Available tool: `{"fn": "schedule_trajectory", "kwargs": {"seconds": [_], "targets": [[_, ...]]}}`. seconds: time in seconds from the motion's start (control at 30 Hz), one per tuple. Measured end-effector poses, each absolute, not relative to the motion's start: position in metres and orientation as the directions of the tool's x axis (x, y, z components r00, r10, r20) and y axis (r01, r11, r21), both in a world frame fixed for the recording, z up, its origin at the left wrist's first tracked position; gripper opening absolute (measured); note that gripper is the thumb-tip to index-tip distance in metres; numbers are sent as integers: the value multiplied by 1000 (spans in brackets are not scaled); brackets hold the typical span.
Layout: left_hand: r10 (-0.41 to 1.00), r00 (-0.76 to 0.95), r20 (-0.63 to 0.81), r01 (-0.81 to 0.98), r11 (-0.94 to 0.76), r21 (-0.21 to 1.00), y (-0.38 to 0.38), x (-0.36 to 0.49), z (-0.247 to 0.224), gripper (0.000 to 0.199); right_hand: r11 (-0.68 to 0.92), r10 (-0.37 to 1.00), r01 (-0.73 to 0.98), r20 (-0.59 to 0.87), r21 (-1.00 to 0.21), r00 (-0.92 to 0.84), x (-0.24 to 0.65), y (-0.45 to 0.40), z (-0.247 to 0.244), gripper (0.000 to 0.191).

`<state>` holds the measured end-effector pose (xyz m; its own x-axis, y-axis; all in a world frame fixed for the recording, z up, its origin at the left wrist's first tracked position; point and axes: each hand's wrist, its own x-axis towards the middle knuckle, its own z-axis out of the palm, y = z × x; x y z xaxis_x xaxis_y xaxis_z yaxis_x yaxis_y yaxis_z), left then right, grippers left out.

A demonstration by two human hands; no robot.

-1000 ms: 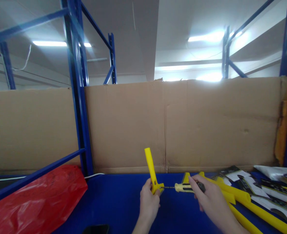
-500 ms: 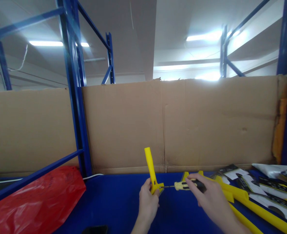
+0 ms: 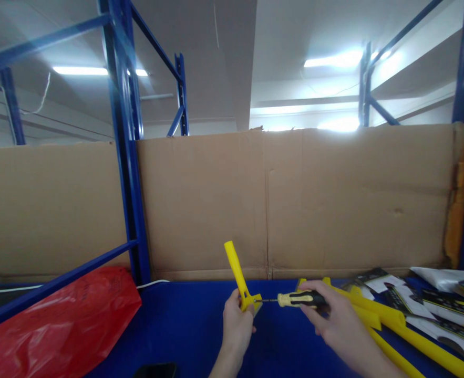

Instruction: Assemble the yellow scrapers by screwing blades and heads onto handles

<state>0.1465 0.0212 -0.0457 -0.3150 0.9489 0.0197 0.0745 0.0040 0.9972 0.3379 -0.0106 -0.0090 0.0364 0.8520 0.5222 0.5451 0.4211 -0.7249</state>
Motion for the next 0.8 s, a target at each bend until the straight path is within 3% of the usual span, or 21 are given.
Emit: {"fn": "schedule_trajectory", "kwargs": {"seconds": [0.23,0.5,0.8], "targets": [[951,-308,33,104,-1,995,19,151,-46,34,351,864,632,500,-691,66,337,-10,-4,30],[950,-310,22,116,15,993,19,150,-48,36,291,954,386,296,-875,-48,339,-9,-4,21],[955,-295,45,163,4,987,18,152,-45,35,153,981,316,182,-936,63,337,-3,-3,44]]}}
